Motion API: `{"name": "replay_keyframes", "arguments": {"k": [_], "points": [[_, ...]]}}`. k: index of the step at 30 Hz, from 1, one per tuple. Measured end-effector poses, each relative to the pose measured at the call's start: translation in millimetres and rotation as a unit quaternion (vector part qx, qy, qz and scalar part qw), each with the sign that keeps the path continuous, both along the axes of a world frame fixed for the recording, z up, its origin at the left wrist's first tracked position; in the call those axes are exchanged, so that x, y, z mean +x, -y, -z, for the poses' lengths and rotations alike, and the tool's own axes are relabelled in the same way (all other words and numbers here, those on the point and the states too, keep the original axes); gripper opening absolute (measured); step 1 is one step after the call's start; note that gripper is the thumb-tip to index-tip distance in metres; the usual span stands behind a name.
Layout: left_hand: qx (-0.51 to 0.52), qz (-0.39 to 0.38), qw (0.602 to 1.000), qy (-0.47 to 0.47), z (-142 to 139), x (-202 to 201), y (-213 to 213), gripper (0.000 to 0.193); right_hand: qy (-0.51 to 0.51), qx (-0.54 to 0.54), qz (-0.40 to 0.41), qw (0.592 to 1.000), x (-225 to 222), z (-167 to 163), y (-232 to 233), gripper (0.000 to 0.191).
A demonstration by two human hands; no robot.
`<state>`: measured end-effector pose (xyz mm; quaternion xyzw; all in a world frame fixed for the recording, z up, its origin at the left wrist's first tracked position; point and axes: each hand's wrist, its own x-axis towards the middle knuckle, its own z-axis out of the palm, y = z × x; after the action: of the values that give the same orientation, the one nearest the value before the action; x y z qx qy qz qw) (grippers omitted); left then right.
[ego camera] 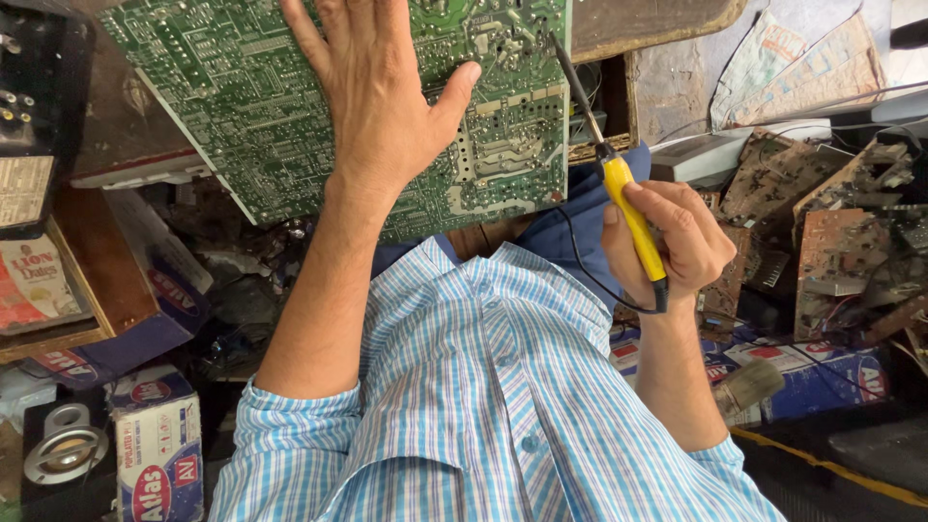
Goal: The person holds a large green circuit board on their lap and uses a soldering iron to solder points on the board, steadying the board with the other hand and repositioning it between solder joints.
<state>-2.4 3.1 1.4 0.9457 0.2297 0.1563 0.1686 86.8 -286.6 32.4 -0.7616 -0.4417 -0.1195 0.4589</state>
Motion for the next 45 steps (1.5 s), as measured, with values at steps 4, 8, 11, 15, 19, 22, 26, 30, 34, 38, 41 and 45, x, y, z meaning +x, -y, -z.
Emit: {"name": "replay_keyframes", "arguments": {"k": [4, 8, 11, 15, 19, 22, 26, 30, 34, 38, 41, 45], "points": [[-0.002, -0.001, 1.000, -0.005, 1.5, 0.1, -0.4, 0.101, -0.003, -0.003, -0.003, 1.000, 0.2, 0.3, 0.3, 0.018], [-0.005, -0.001, 1.000, -0.004, 1.6, 0.9, -0.7, 0.101, 0.003, -0.002, -0.007, 1.000, -0.5, -0.1, 0.6, 0.018], [-0.008, -0.001, 1.000, -0.001, 1.2, 0.5, 0.0, 0.102, -0.003, 0.001, -0.011, 1.000, -1.1, -0.2, 0.8, 0.018], [-0.002, 0.001, 1.000, 0.008, -0.1, 0.8, -0.2, 0.102, 0.004, 0.000, -0.006, 1.000, -1.0, 0.1, 0.6, 0.019], [-0.008, 0.001, 1.000, 0.000, -1.7, 0.8, 0.6, 0.102, -0.002, -0.006, -0.006, 1.000, -1.0, -0.4, 0.6, 0.019], [-0.011, 0.000, 1.000, 0.005, -2.6, 0.6, 1.0, 0.103, 0.003, -0.001, -0.009, 1.000, -0.5, -0.8, 0.4, 0.018], [-0.013, 0.000, 1.000, -0.002, -1.7, 0.9, 0.4, 0.102, -0.003, -0.013, -0.001, 1.000, -0.3, -0.9, 1.2, 0.018], [0.001, -0.001, 1.000, 0.010, 1.1, 1.8, -0.1, 0.103, 0.025, -0.006, -0.006, 1.000, 1.3, -0.9, 5.2, 0.016], [-0.004, 0.000, 1.000, 0.005, 2.7, 0.8, 0.0, 0.102, 0.006, 0.014, 0.011, 1.000, -1.7, -0.9, 12.7, 0.018], [-0.010, 0.006, 1.000, 0.012, 1.3, -0.6, 0.0, 0.101, -0.005, 0.008, -0.001, 1.000, -6.3, 1.9, 14.6, 0.017], [-0.005, 0.008, 1.000, 0.017, -0.5, -0.8, -0.3, 0.100, -0.012, 0.000, 0.008, 1.000, -7.7, 4.1, 11.7, 0.016], [-0.003, 0.009, 1.000, 0.022, -2.3, -0.4, 0.3, 0.100, -0.011, -0.009, 0.003, 1.000, -5.8, 4.0, 8.6, 0.016]]}}
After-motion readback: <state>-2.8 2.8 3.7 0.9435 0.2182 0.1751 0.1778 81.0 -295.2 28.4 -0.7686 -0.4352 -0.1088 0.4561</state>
